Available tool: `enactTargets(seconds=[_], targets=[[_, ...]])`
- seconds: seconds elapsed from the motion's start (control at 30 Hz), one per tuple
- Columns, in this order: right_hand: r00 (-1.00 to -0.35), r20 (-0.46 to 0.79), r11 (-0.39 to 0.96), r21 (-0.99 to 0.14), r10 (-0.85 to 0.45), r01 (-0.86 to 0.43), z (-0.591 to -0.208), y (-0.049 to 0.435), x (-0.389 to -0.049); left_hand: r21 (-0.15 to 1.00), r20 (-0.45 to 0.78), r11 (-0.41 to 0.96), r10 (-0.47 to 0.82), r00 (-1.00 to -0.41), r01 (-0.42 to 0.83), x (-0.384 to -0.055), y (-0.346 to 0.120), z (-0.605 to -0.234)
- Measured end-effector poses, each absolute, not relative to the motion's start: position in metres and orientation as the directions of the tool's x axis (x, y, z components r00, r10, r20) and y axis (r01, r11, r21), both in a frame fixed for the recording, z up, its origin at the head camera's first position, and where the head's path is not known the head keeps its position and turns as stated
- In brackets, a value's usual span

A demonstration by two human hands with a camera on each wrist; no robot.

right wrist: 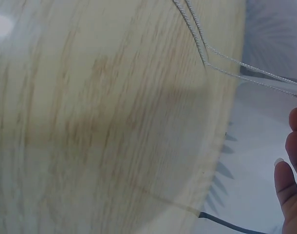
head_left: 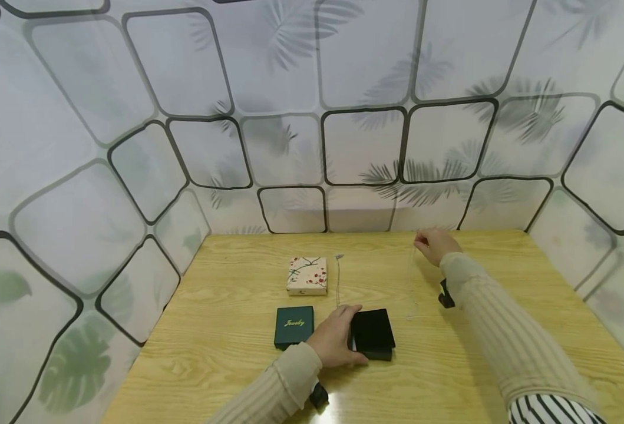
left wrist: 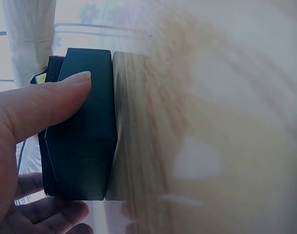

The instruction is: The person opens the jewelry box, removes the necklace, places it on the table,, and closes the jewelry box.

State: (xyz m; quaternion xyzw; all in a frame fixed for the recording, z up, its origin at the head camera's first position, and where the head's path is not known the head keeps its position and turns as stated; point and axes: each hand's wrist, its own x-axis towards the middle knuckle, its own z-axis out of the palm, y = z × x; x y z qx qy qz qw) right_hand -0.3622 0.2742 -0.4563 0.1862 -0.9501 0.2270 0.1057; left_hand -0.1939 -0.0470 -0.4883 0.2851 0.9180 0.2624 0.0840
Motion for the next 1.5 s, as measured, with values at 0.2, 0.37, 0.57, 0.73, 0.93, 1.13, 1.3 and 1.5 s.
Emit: enactTargets(seconds=[0.2, 0.37, 0.57, 0.73, 0.93, 1.13, 1.3, 1.5], targets=[[-0.951, 0.183, 0.862, -0.407, -0.247, -0.303, -0.463, 0.27, -0.369, 0.542, -0.007, 0.689, 0.576, -0.817, 0.481, -0.195, -0.047, -0.488], [-0.974, 0.105, 0.887, -0.401, -0.203, -0.228, -0.47, 0.266, -0.371, 0.537, -0.008, 0.694, 0.573, -0.82, 0.48, -0.195, -0.046, -0.489], [-0.976, 0.048, 0.868, -0.449, -0.212, -0.211, -0.48, 0.273, -0.363, 0.531, -0.005, 0.695, 0.575, -0.818, 0.485, -0.195, -0.045, -0.489], [-0.987, 0.035, 0.891, -0.427, -0.154, -0.154, -0.486, 0.269, -0.363, 0.528, -0.003, 0.692, 0.581, -0.814, 0.492, -0.195, -0.045, -0.489], [-0.995, 0.019, 0.912, -0.398, -0.1, -0.1, -0.487, 0.262, -0.364, 0.523, -0.001, 0.689, 0.59, -0.807, 0.503, -0.195, -0.046, -0.488], [-0.995, -0.002, 0.905, -0.416, -0.101, -0.091, -0.485, 0.265, -0.363, 0.516, 0.003, 0.688, 0.594, -0.804, 0.511, -0.195, -0.045, -0.488], [-0.993, -0.001, 0.899, -0.424, -0.122, -0.109, -0.485, 0.266, -0.361, 0.515, 0.001, 0.689, 0.594, -0.805, 0.509, -0.195, -0.045, -0.489], [-0.993, 0.015, 0.893, -0.435, -0.121, -0.116, -0.485, 0.266, -0.361, 0.516, 0.0, 0.688, 0.595, -0.803, 0.51, -0.196, -0.046, -0.488]])
